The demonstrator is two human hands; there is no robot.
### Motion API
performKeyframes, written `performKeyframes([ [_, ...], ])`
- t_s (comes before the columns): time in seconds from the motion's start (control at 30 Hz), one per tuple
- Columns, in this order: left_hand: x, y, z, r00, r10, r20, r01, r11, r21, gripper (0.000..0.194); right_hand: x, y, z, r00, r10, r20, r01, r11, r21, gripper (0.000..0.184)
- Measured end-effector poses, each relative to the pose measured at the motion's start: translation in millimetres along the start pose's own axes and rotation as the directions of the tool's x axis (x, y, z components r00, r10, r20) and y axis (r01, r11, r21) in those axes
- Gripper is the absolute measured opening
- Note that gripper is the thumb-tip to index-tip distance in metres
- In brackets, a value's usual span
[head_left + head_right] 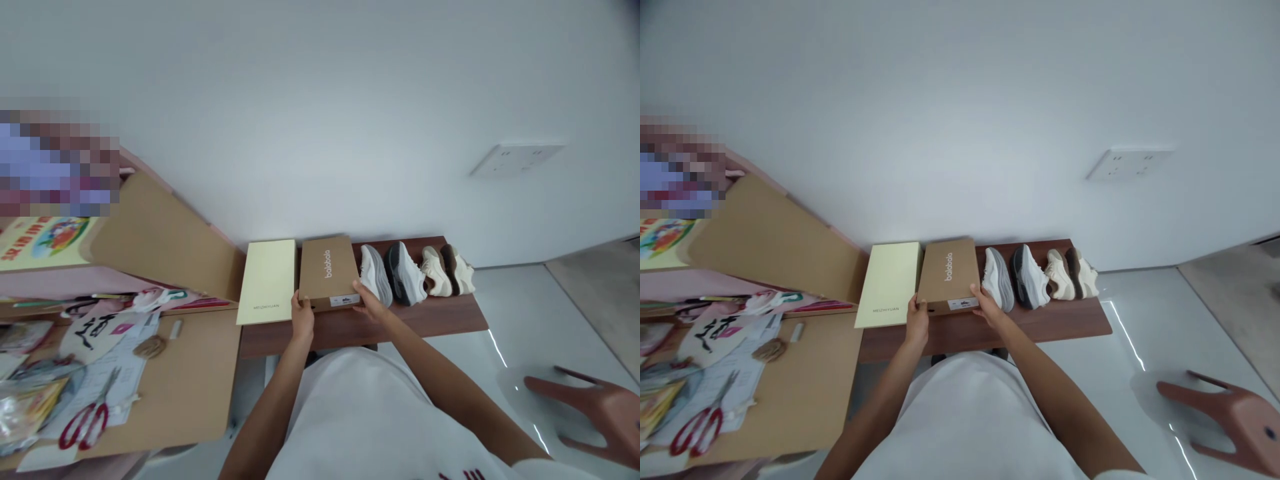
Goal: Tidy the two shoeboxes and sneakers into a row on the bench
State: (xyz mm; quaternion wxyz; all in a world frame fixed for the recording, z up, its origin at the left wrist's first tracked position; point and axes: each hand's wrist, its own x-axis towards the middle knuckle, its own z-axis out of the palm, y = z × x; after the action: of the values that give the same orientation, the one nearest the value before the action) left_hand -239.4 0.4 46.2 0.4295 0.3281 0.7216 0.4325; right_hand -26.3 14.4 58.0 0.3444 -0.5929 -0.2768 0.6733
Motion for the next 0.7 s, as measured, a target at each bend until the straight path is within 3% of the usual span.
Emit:
performKeyframes([
  [0.2,-4.4,4.8,0.4,1.000,0.012,0.011,-0.012,0.998,0.059,0.046,10.1,10.2,7.4,0.998,0.052,-0.025,-0.050,0.996,0.075,0.049],
  [0.7,-0.1,-18.3,-4.7,0.998,-0.038,0.058,0.029,0.986,0.162,0.044,30.2,31.8,22.2,0.984,0.105,-0.146,-0.116,0.991,-0.071,0.050],
])
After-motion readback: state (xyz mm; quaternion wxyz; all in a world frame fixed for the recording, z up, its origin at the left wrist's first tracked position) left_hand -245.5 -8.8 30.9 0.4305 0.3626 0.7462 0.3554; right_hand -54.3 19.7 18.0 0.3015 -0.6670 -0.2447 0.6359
